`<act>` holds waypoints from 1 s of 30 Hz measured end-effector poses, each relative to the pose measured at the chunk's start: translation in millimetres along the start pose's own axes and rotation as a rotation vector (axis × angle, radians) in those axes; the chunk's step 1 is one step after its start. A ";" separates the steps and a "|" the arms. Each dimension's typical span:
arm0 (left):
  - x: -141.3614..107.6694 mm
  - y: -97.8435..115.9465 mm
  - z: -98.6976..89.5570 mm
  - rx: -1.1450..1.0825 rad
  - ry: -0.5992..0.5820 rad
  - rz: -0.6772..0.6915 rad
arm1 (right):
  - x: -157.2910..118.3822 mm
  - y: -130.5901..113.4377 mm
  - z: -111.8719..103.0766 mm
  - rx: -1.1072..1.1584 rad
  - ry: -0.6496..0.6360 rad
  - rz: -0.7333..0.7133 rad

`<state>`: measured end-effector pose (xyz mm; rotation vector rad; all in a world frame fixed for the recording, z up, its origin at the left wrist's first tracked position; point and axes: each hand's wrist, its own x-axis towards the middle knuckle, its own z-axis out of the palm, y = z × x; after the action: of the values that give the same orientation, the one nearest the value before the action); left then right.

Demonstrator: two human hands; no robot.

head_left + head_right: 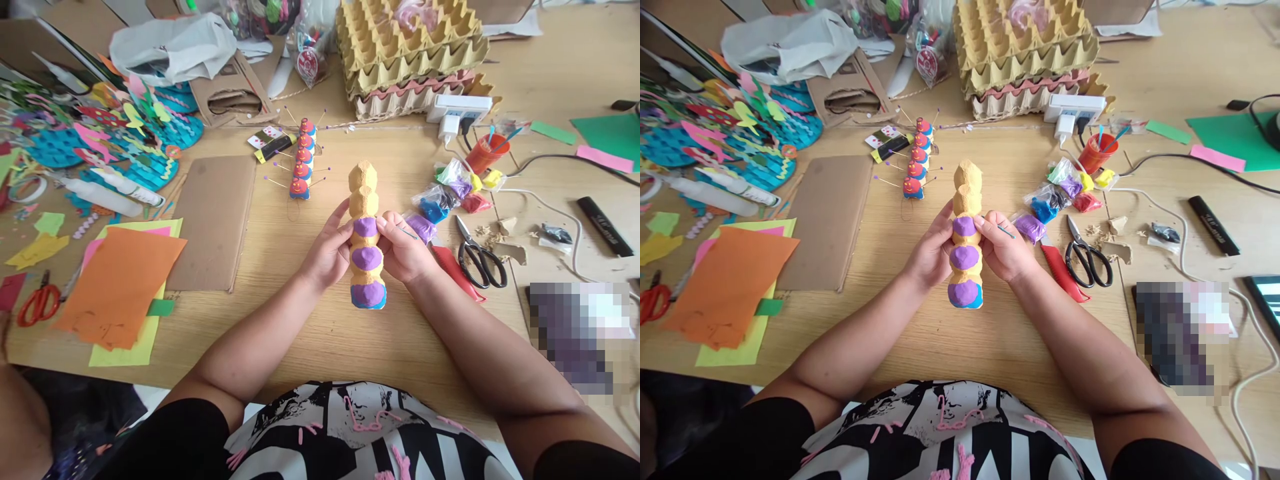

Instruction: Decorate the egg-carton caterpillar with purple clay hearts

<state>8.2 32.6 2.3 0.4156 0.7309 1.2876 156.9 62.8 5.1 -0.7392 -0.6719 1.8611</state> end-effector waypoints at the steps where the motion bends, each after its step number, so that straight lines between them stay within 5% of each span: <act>1: 0.1 -0.4 -0.3 -0.005 0.000 0.007 | 0.3 0.5 -0.5 -0.006 -0.003 -0.001; 9: 2.2 -4.6 -4.5 0.006 -0.051 0.016 | 1.6 3.6 -6.8 -0.075 -0.001 -0.038; 23: 3.0 -1.5 1.5 0.064 0.119 0.033 | 2.4 6.0 -7.8 0.032 0.007 0.041; 30: 3.5 -0.7 2.0 0.089 0.100 0.069 | 2.6 6.3 -7.3 0.061 0.013 0.052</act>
<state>10.4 36.0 2.4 0.4543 0.8673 1.3519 157.8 63.9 -4.8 -0.7346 -0.5898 1.9146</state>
